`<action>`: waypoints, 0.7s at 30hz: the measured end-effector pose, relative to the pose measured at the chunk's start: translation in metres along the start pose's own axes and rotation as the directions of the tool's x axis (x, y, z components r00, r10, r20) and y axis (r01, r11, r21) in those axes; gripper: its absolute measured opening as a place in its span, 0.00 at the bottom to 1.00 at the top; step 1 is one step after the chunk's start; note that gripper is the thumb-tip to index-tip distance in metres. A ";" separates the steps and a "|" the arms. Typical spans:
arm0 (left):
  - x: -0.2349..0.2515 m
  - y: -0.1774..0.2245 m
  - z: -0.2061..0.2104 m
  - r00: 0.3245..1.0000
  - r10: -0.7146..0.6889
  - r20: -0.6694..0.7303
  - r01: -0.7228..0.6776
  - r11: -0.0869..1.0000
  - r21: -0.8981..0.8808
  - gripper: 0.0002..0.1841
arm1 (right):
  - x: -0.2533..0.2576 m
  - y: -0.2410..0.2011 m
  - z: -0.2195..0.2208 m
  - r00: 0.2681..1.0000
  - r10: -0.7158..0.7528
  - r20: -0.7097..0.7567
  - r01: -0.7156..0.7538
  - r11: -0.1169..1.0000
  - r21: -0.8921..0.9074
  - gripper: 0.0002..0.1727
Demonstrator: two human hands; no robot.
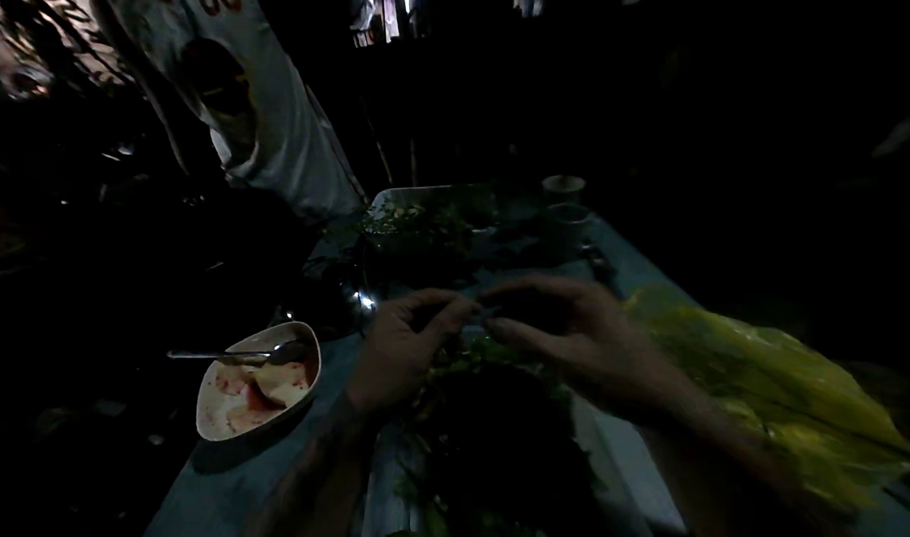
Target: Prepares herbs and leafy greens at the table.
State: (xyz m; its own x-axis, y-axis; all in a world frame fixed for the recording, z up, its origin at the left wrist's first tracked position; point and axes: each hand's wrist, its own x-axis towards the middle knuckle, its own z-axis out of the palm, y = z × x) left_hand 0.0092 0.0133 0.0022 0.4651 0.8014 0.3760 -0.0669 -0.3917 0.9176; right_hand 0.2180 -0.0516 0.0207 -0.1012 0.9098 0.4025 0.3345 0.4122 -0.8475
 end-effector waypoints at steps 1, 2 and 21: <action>0.000 0.000 -0.001 1.000 -0.009 -0.001 0.009 1.000 -0.030 0.10 | 0.001 0.001 0.004 0.999 0.027 0.035 -0.029 0.999 0.045 0.12; 0.000 0.000 -0.001 1.000 -0.021 -0.004 0.020 0.998 -0.054 0.10 | 0.001 0.002 0.007 0.997 0.045 0.055 -0.049 0.996 0.071 0.11; 0.000 0.003 -0.008 0.967 0.230 0.110 -0.196 0.946 -0.259 0.13 | -0.003 0.006 0.019 0.994 0.083 -0.067 -0.086 0.995 -0.050 0.10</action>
State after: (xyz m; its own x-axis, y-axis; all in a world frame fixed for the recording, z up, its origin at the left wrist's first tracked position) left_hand 0.0017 0.0161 0.0063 0.5312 0.6352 0.5607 -0.3831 -0.4102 0.8276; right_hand 0.2022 -0.0509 0.0073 -0.0104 0.9355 0.3533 0.3885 0.3293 -0.8606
